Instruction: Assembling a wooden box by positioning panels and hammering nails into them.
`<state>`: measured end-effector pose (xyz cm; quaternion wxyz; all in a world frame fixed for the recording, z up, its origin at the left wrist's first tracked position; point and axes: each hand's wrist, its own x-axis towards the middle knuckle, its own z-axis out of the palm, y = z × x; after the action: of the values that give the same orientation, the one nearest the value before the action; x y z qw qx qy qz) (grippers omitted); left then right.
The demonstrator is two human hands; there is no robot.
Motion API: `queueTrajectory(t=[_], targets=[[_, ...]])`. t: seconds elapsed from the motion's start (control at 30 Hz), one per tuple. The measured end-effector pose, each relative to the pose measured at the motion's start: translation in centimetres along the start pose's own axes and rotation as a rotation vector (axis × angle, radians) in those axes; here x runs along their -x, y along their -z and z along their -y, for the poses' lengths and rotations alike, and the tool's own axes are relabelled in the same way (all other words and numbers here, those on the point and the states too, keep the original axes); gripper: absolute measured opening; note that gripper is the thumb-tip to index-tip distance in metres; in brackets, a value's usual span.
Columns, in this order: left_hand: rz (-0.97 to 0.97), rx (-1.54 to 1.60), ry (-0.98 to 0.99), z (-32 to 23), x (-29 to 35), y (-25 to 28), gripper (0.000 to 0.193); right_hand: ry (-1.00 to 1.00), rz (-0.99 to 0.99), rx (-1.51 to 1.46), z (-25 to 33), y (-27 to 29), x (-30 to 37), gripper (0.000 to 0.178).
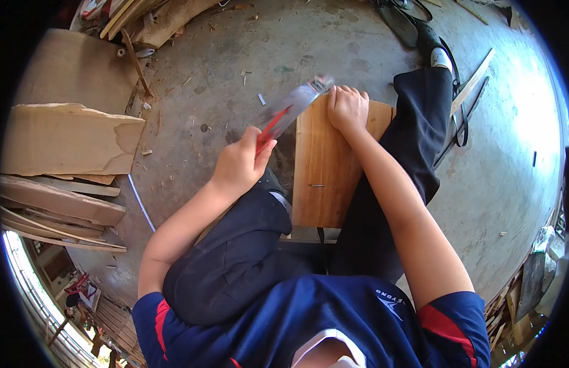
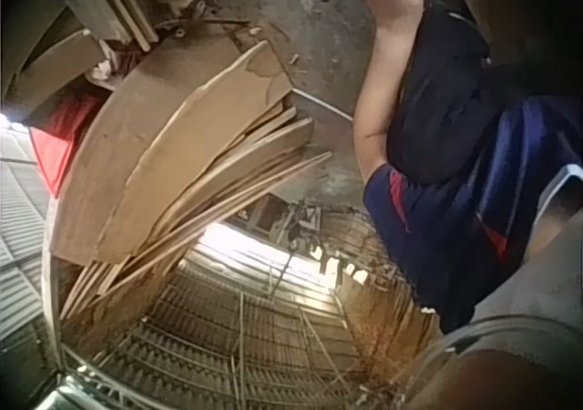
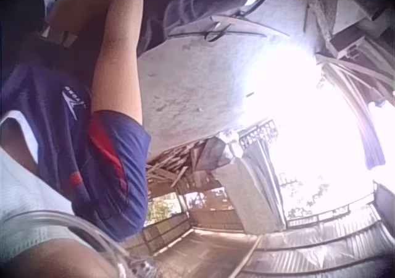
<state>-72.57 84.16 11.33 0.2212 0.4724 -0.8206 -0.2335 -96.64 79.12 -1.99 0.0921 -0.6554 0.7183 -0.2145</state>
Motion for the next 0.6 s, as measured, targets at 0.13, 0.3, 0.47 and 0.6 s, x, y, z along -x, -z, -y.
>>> queueTrajectory(t=[0.13, 0.3, 0.47, 0.6], targets=[[0.378, -0.202, 0.264, 1.9, 0.2, -0.3, 0.030, -0.025, 0.030, 0.018, 0.1, 0.1, 0.0, 0.041], [0.208, -0.105, 0.345, 1.1, 1.1, 0.9, 0.033, -0.012, 0.042, 0.036, -0.2, -0.1, 0.1, 0.041], [0.084, -0.089, 0.484, 6.5, 4.3, -2.9, 0.030, 0.009, 0.026, 0.059, -0.1, 0.2, -0.1, 0.042], [0.042, -0.272, 0.585, 13.2, 8.4, -6.9, 0.024, -0.002, 0.073, 0.105, 0.0, -0.1, -0.1, 0.043]])
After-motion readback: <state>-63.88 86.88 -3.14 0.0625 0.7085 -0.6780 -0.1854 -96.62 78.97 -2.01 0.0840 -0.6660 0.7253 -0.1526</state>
